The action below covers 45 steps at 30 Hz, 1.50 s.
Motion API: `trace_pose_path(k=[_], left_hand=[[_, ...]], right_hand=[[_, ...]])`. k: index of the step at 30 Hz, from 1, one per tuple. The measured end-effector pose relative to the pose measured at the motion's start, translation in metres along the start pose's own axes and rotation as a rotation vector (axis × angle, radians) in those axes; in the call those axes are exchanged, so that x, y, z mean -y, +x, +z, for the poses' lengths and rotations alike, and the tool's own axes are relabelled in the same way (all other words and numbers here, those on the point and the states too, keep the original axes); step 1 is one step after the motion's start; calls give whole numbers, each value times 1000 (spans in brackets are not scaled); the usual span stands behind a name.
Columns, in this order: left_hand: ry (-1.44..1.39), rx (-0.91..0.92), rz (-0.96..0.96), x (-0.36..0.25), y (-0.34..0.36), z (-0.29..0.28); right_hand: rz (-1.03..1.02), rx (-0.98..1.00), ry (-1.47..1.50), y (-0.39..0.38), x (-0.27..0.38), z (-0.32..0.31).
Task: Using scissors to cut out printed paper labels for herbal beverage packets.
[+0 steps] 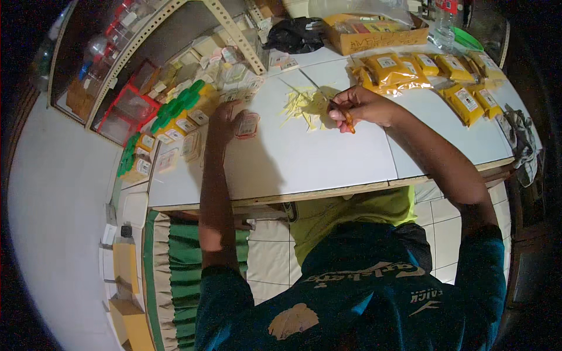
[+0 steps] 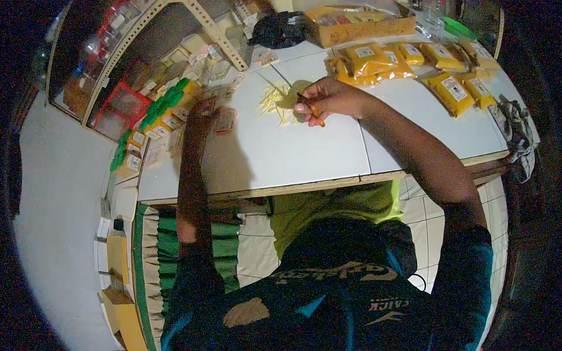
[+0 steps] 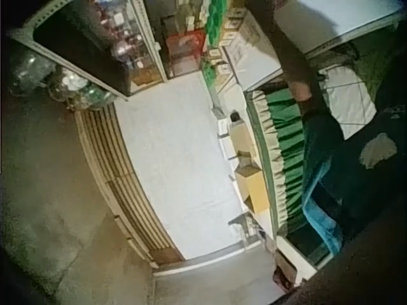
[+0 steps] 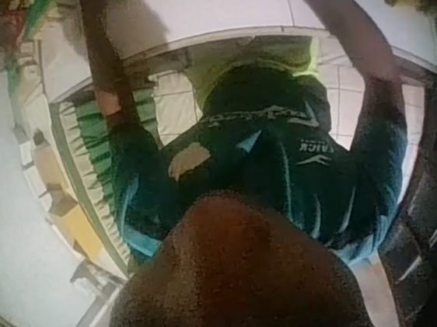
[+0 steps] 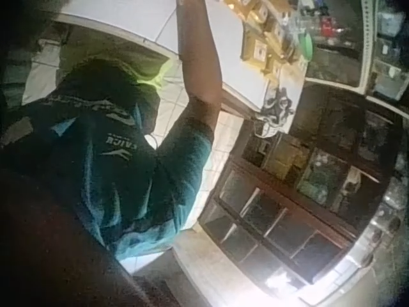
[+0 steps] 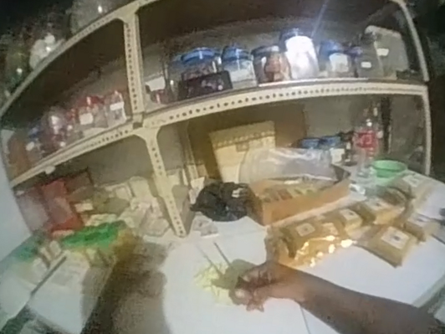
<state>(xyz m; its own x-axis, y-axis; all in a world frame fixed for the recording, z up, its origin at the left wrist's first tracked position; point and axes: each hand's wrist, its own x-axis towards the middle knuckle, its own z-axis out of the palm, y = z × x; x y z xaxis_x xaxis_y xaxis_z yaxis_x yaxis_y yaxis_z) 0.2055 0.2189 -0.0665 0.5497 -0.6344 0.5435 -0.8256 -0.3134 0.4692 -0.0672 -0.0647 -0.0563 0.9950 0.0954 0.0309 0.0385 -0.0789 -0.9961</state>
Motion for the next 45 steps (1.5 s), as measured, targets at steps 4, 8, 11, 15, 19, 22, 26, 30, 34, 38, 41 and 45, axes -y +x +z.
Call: trace_pose_path(k=[4, 8, 11, 15, 19, 22, 26, 30, 34, 38, 41, 45], left_hand=[[158, 229, 5, -31, -5, 6], [160, 156, 39, 12, -19, 17], [90, 149, -47, -2, -17, 26], [89, 160, -75, -9, -12, 28], [156, 65, 103, -6, -12, 24], [133, 104, 7, -11, -12, 24], [108, 110, -16, -20, -12, 26], [234, -69, 180, -21, -4, 28], [-17, -77, 617, -50, 42, 36], [63, 130, 514, -79, 116, 69], [91, 195, 465, -99, 171, 107], [120, 286, 500, -81, 236, 163]], right_hand=[[-104, 65, 55, 0, -11, -5], [-162, 128, -112, 7, -12, -4], [-145, 23, -38, -3, -8, 2], [-116, -40, -53, -5, -8, -2], [-183, -17, -31, 2, -13, -1], [-226, -11, -30, 1, -12, 0], [-245, -64, -118, -4, -8, 4], [-297, -119, -96, -1, -7, 10], [-284, -172, -150, -5, 2, 22], [-247, -207, -188, -6, 1, 24], [-414, -201, -302, -6, -9, 20], [-435, -219, -235, -13, -19, 18]])
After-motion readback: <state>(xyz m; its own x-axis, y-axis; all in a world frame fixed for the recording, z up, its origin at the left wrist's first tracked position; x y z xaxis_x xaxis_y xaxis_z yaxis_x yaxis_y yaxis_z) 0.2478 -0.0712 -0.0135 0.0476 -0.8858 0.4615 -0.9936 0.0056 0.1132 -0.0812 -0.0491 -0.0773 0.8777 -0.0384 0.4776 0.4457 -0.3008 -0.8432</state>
